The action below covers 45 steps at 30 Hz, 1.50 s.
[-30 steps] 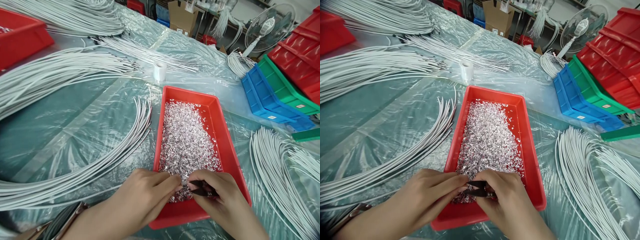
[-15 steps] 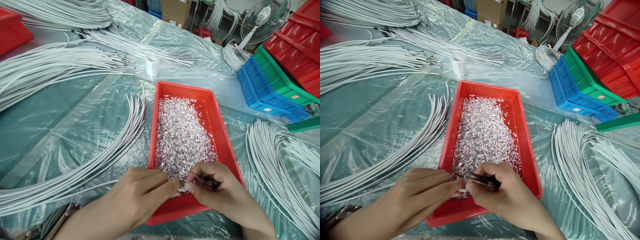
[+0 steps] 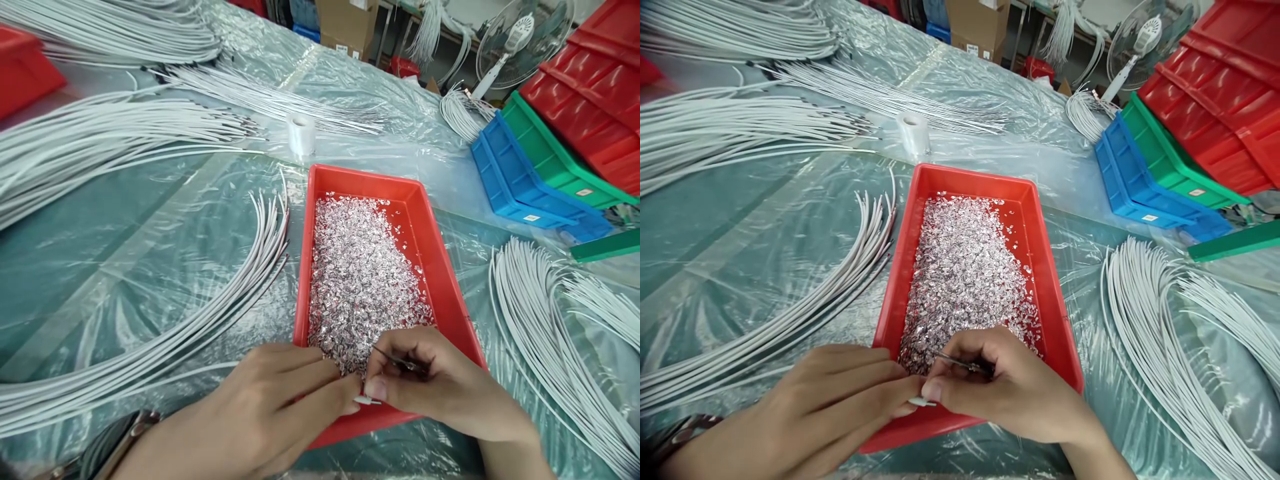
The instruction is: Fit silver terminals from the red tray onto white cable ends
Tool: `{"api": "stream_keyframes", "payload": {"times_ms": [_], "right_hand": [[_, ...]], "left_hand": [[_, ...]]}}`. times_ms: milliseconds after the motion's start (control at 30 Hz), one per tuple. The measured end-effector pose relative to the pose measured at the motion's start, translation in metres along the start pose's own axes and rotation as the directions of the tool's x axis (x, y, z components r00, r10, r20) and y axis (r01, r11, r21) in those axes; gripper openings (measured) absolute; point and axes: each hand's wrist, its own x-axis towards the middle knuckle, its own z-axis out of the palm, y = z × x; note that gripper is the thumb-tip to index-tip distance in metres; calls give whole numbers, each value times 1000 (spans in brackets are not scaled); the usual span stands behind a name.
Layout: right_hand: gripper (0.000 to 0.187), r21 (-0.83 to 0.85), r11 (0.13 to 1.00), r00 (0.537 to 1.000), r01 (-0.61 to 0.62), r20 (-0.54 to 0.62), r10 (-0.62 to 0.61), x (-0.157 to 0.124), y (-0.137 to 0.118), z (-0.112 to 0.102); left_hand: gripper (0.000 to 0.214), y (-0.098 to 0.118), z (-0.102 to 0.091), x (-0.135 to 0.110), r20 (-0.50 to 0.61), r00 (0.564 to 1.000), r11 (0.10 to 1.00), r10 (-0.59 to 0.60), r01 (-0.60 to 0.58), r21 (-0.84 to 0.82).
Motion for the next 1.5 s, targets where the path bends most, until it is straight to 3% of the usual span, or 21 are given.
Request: {"api": "stream_keyframes", "payload": {"times_ms": [200,433,533,633,733,833,900,1000,1067,1333,1500], "right_hand": [[17,66,998,999,-3,-32,5,0,2,7],[22,208,978,999,32,-26,-27,3,5,16],[24,197,979,998,59,-39,-52,5,5,19],[22,116,981,981,156,-137,-140,5,5,22],[14,-65,971,910,231,-339,-239,4,9,25],[2,-294,917,795,271,-468,-385,4,15,29],[12,-442,819,704,365,-445,-554,6,19,31],[23,-580,672,602,461,-352,-717,10,24,33],[22,-622,637,586,456,-328,-741,12,25,34],[19,-656,624,594,424,-318,-739,12,25,34],[19,-705,575,557,416,-303,-774,14,23,35]], "left_hand": [[19,3,0,-3,-3,995,979,-97,95,-182],[18,1,-3,-3,-37,994,977,-107,98,-188],[19,2,0,-4,-57,992,969,-114,99,-226],[18,4,1,-5,-83,967,925,-242,204,-320],[13,7,-1,-1,-56,897,804,-439,364,-469],[18,8,-4,4,89,847,597,-525,441,-670],[22,8,-6,7,193,822,464,-535,477,-747],[22,8,-5,7,269,803,357,-531,501,-788],[24,7,-4,6,304,800,316,-517,508,-801],[27,7,-5,7,380,797,200,-469,516,-833],[26,6,-5,6,388,789,162,-476,513,-843]]}}
